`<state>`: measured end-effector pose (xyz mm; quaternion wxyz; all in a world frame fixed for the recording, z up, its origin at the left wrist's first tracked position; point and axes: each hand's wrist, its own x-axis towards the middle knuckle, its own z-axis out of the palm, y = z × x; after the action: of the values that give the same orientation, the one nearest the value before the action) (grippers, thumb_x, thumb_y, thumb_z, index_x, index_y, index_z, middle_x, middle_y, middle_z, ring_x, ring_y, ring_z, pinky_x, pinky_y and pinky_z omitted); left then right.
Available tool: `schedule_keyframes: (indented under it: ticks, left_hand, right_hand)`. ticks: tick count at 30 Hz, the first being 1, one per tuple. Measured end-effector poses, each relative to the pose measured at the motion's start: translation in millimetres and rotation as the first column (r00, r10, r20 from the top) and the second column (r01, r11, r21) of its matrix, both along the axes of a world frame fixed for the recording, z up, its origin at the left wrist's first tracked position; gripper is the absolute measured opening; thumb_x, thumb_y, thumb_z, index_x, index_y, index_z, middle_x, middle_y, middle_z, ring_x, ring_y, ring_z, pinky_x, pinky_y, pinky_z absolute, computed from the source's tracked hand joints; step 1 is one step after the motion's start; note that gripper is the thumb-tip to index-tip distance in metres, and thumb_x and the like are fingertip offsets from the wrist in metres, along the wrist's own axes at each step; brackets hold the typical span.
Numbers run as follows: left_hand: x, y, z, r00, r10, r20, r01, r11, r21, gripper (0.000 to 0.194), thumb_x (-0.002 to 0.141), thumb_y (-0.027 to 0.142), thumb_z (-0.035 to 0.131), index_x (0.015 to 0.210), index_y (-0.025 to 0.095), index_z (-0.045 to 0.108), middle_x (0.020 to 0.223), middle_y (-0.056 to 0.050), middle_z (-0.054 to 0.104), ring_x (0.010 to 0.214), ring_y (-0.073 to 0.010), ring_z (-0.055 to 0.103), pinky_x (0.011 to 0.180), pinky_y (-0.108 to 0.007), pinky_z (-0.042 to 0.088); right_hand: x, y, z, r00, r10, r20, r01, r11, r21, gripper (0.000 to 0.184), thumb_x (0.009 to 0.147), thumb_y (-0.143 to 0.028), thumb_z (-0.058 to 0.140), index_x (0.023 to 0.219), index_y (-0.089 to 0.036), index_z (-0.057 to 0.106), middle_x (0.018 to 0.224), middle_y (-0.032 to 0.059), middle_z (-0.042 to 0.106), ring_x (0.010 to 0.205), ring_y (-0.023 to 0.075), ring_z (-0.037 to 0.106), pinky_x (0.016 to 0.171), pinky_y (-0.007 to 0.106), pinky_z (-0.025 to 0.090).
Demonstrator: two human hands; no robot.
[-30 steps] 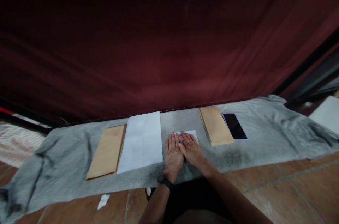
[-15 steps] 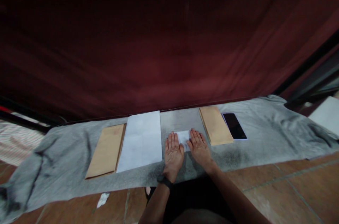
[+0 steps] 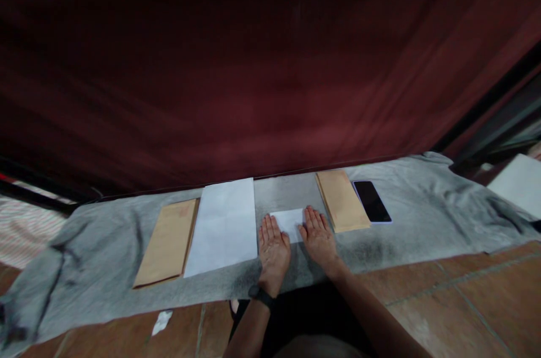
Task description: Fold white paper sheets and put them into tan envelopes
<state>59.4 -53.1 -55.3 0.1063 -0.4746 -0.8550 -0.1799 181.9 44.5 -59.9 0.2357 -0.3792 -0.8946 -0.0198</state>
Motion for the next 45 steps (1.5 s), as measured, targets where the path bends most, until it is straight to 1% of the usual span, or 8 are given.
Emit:
schedule_keyframes:
  ticks: [3,8,10,15,23,31,39,45]
  left_hand:
    - [5.8,0.5,3.8,1.000,-0.015,0.011,0.015,1.000,0.023,0.063,0.096,0.018,0.035,0.155,0.001,0.023,0.158,-0.023,0.033,0.150,-0.0309,0.026,0.120,-0.052,0.031]
    - [20.4,7.9,5.2,0.961,-0.271,0.057,0.271,0.962,0.007,0.058,0.098,0.017,0.033,0.155,0.008,0.029,0.158,-0.014,0.038,0.151,-0.0239,0.026,0.122,-0.047,0.032]
    - [22.7,9.4,3.2,0.946,-0.319,0.064,0.320,0.947,-0.011,0.055,0.099,0.019,0.033,0.153,0.009,0.034,0.157,-0.014,0.040,0.150,-0.0239,0.028,0.121,-0.047,0.032]
    - [15.9,4.1,1.5,0.969,-0.245,0.043,0.245,0.970,0.003,0.056,0.098,0.020,0.037,0.152,0.004,0.034,0.157,-0.019,0.038,0.150,-0.0261,0.028,0.121,-0.047,0.031]
    - [8.1,-6.2,4.9,0.993,-0.112,0.034,0.112,0.994,0.011,0.061,0.096,0.019,0.040,0.154,0.005,0.031,0.157,-0.019,0.037,0.149,-0.0277,0.030,0.121,-0.047,0.029]
    - [12.4,-3.9,7.5,0.998,-0.053,0.015,0.053,0.999,-0.005,0.059,0.096,0.022,0.039,0.151,0.002,0.036,0.156,-0.022,0.038,0.147,-0.0296,0.033,0.120,-0.048,0.030]
    - [12.0,-5.4,6.2,0.998,-0.067,0.011,0.067,0.998,-0.002,0.064,0.095,0.023,0.040,0.155,0.005,0.028,0.157,-0.020,0.036,0.149,-0.0281,0.031,0.121,-0.049,0.028]
    - [11.0,-5.6,5.6,0.996,-0.079,0.032,0.079,0.997,0.012,0.063,0.095,0.024,0.041,0.154,0.004,0.030,0.158,-0.021,0.035,0.149,-0.0289,0.030,0.121,-0.050,0.029]
  right_hand:
    - [0.0,-0.7,0.7,1.000,-0.003,0.009,0.003,1.000,-0.014,0.054,0.104,-0.034,0.040,0.150,-0.006,0.041,0.152,0.0183,0.046,0.139,0.0302,0.045,0.115,0.046,0.033]
    - [1.4,-0.4,0.2,1.000,0.012,0.026,-0.011,0.999,-0.040,0.054,0.104,-0.032,0.038,0.151,-0.005,0.040,0.154,0.0193,0.043,0.142,0.0300,0.041,0.116,0.047,0.031]
    - [1.8,-0.1,-0.2,1.000,0.017,0.026,-0.016,0.999,-0.042,0.054,0.104,-0.031,0.037,0.152,-0.007,0.038,0.154,0.0187,0.041,0.143,0.0295,0.041,0.116,0.048,0.032]
    - [1.3,-0.1,0.7,1.000,0.013,0.019,-0.012,0.999,-0.046,0.055,0.103,-0.032,0.039,0.151,-0.006,0.039,0.154,0.0183,0.043,0.142,0.0309,0.042,0.116,0.048,0.032]
    - [1.1,1.0,-1.3,1.000,0.014,-0.022,-0.015,0.999,-0.044,0.055,0.102,-0.033,0.040,0.151,-0.007,0.040,0.152,0.0178,0.046,0.141,0.0301,0.043,0.115,0.047,0.033]
    - [4.4,0.0,2.8,0.994,-0.088,-0.058,0.083,0.993,-0.080,0.049,0.101,-0.029,0.041,0.145,-0.007,0.047,0.145,0.0186,0.054,0.135,0.0292,0.047,0.111,0.044,0.035]
    - [1.0,4.1,24.7,0.984,-0.171,0.045,0.177,0.963,-0.202,0.036,0.097,-0.027,0.048,0.128,-0.013,0.061,0.116,0.0167,0.067,0.107,0.0276,0.063,0.092,0.038,0.047]
    - [-2.4,14.2,24.0,0.965,-0.252,-0.074,0.207,0.903,-0.376,0.028,0.095,-0.026,0.048,0.113,-0.014,0.066,0.096,0.0159,0.073,0.081,0.0251,0.070,0.072,0.033,0.050]
